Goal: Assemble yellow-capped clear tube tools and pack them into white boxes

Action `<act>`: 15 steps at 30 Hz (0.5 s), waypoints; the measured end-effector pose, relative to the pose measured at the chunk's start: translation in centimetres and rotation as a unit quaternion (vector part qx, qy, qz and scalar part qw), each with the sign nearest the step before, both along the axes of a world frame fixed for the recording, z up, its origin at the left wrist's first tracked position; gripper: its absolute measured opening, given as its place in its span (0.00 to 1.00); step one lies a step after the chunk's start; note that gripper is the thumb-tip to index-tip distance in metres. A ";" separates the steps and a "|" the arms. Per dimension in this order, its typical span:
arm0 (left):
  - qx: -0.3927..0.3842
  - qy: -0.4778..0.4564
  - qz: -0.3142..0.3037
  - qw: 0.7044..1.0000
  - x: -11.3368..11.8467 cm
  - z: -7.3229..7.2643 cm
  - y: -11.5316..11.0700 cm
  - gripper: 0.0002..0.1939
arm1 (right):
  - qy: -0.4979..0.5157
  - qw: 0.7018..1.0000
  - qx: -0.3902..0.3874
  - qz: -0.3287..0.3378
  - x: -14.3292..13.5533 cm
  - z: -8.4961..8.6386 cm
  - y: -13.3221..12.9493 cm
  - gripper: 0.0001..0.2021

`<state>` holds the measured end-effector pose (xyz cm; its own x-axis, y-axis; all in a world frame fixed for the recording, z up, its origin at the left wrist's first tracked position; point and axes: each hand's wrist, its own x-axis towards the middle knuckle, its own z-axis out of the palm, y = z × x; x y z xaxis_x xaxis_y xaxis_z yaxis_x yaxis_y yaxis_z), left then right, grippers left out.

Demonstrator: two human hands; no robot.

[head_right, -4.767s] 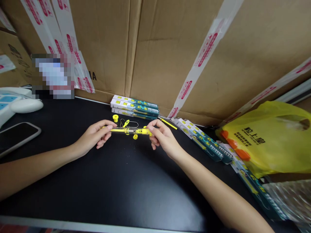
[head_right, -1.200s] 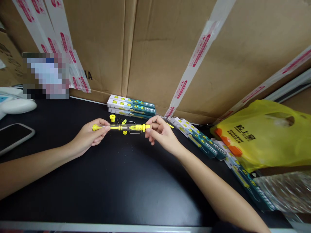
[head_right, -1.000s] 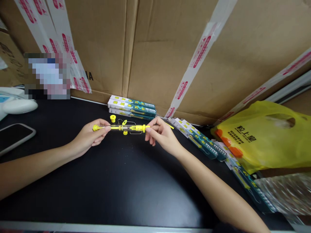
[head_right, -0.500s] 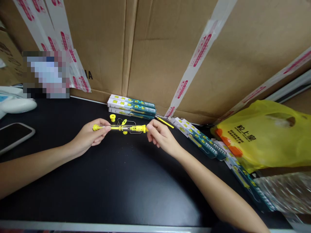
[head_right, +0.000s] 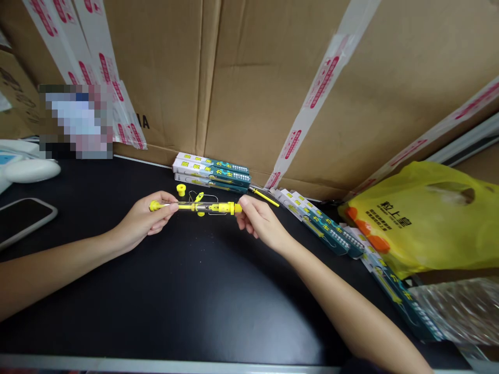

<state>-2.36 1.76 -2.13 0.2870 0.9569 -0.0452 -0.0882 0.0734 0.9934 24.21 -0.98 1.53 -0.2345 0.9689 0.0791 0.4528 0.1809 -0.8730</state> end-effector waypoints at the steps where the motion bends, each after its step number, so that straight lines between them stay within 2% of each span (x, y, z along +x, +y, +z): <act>1: 0.001 0.000 0.000 1.000 0.0 0.0 0.0 0.11 | 0.012 1.000 0.000 0.003 0.0 0.1 0.0 0.19; 3: 0.003 0.001 0.000 1.000 0.0 0.0 0.0 0.11 | 0.031 0.999 -0.005 0.014 0.0 0.1 0.0 0.15; 5: 0.004 0.004 -0.001 1.000 0.0 -0.1 0.0 0.11 | 0.029 0.999 -0.012 0.020 0.1 0.0 0.0 0.15; 10: -0.001 0.004 -0.002 1.000 0.0 0.0 0.0 0.10 | -0.009 1.000 -0.017 -0.003 0.1 -0.2 0.1 0.25; 15: 0.000 0.003 0.000 1.000 0.1 0.1 -0.1 0.10 | 0.044 0.998 -0.036 0.011 -0.1 0.3 0.0 0.14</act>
